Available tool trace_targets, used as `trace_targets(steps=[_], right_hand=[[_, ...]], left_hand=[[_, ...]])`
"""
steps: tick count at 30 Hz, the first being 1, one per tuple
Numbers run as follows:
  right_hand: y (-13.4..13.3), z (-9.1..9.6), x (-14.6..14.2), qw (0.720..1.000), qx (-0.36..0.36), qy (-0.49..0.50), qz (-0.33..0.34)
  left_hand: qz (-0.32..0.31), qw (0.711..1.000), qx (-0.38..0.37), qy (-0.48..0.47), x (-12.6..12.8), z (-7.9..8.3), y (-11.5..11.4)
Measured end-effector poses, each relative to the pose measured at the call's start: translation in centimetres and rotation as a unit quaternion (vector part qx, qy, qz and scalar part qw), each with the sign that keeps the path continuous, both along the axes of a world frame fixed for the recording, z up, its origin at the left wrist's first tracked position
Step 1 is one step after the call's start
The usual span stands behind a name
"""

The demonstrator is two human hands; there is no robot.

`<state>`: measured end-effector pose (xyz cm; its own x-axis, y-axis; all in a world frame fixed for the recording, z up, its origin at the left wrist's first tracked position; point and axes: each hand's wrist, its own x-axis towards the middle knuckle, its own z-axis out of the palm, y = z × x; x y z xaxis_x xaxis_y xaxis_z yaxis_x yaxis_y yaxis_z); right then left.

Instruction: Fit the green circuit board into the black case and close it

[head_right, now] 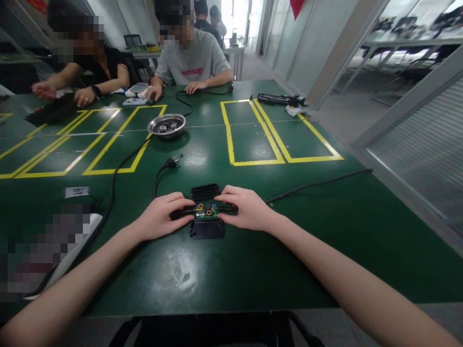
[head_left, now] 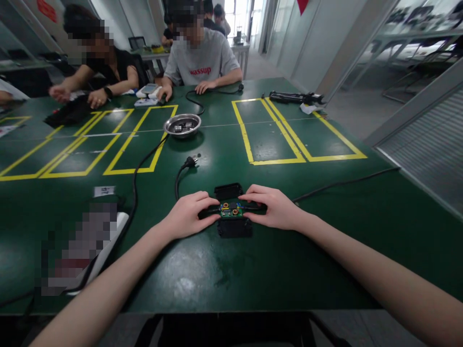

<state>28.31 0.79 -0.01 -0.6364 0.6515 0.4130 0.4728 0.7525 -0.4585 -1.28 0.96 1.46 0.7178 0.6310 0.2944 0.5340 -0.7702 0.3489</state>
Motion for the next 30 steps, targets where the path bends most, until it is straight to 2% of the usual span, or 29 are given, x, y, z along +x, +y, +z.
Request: trace_targets(steps=[6,10,17,25,30], right_hand=[[0.4,0.6,1.1,0.997,0.058,-0.057,0.017],[0.1,0.8,1.2,0.994,0.089,-0.064,0.019],[-1.2,1.3,0.9,0.986,0.143,-0.05,0.067],[-1.9,1.6,0.8,0.983,0.135,-0.083,0.093],[-1.9,1.2,0.7,0.982,0.125,-0.104,0.095]], left_hand=[[-0.005,1.0,0.029,0.0,-0.1,0.0,0.2],[-0.006,0.999,0.039,-0.014,-0.1,0.5,-0.1],[-0.063,0.996,0.034,-0.056,0.5,1.7,-1.6],[-0.078,0.995,-0.02,-0.05,0.9,1.7,-2.2],[-0.094,0.995,0.0,-0.027,0.7,1.7,-2.1]])
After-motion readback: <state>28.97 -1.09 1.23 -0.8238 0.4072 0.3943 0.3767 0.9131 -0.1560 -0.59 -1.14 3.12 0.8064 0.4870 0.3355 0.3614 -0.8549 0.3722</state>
